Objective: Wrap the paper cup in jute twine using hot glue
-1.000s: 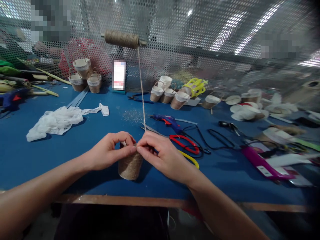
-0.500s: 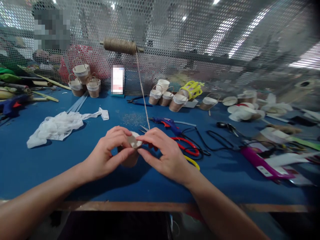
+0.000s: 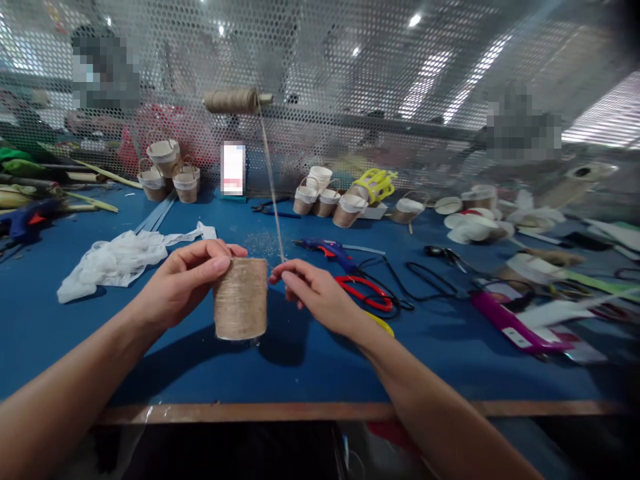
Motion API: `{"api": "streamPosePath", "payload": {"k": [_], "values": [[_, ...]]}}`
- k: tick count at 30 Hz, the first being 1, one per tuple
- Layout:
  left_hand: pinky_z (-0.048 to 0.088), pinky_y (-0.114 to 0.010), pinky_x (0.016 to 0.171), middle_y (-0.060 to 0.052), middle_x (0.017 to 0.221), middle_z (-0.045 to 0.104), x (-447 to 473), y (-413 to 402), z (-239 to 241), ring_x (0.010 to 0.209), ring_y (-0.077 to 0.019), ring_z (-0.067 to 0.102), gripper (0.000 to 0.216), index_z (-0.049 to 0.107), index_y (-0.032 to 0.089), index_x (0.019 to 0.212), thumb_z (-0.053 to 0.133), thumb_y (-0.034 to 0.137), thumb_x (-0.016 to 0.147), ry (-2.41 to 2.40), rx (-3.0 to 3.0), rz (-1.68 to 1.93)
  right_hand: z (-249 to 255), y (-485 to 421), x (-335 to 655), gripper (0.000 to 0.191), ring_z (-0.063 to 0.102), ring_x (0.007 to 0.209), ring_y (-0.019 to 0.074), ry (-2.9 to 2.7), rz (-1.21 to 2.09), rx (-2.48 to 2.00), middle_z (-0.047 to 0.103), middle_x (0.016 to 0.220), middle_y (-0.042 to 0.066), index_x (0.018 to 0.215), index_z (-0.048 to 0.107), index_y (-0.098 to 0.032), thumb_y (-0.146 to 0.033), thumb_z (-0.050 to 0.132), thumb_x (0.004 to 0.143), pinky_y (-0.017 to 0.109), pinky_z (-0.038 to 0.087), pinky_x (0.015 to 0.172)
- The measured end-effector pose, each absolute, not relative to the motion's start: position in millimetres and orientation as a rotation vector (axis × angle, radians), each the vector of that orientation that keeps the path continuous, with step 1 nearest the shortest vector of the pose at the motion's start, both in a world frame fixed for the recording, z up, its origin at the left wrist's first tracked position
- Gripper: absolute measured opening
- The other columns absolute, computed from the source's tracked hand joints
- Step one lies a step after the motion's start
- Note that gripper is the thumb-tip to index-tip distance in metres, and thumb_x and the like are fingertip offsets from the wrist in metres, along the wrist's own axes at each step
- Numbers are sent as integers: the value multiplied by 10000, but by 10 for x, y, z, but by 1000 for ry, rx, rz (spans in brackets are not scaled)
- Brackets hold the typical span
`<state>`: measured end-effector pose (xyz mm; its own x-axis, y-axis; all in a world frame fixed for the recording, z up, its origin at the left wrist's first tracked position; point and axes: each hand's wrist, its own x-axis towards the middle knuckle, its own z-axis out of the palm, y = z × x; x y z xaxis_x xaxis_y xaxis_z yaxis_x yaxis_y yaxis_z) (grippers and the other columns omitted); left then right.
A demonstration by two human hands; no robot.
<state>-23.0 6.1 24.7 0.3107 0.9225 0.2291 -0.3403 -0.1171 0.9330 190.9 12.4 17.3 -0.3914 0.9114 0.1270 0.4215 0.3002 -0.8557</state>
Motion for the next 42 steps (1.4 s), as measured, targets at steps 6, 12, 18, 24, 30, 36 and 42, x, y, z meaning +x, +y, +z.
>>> {"api": "streamPosePath", "payload": {"k": [6,12,18,24,30,36,42], "values": [[418,-323,821,-38,752,572,-258,75,262,989,-218,508,235,574,160,571,687,322,698,625,1277,1047,127,69,1805,168,440,375,47,-1757,1734,-1229,527,492,-72,805,480,-174,-72,345,809,137,358,350],[407,-335,824,-59,735,589,-277,84,242,985,-230,501,234,587,170,574,655,331,730,573,1450,791,45,55,1797,157,473,353,59,-1846,1956,-1229,593,550,-7,654,513,-142,-38,419,723,167,375,326],[405,-335,812,-58,761,592,-237,96,221,941,-221,514,262,569,163,574,642,359,733,623,1458,808,127,142,1850,142,535,558,80,-1749,1500,-1223,599,774,16,934,525,-162,-199,416,851,210,458,484],[380,-328,828,-45,784,586,-161,111,134,894,-191,521,216,532,154,621,564,283,792,785,1723,914,151,109,1880,191,529,1005,150,-1926,735,-922,573,1099,86,997,563,-180,-282,455,876,356,415,891],[404,-325,819,-62,830,593,-98,86,67,868,-186,543,172,554,151,680,527,260,811,817,2019,950,152,38,1829,97,501,1049,171,-2218,520,-730,587,1079,109,909,568,-172,-234,545,839,390,391,923],[330,-409,973,-105,1138,522,-90,130,8,1110,-241,463,447,489,186,1066,666,352,691,1019,2013,1117,129,58,1868,84,529,987,161,-2191,599,-830,572,1017,69,765,520,-200,-229,532,844,388,412,880],[423,-408,855,-149,1122,533,-13,119,-30,1021,-268,532,728,393,137,1200,727,368,595,908,1458,783,96,74,1847,82,531,995,155,-2025,636,-840,557,1027,68,772,525,-195,-229,517,846,376,414,882]]}}
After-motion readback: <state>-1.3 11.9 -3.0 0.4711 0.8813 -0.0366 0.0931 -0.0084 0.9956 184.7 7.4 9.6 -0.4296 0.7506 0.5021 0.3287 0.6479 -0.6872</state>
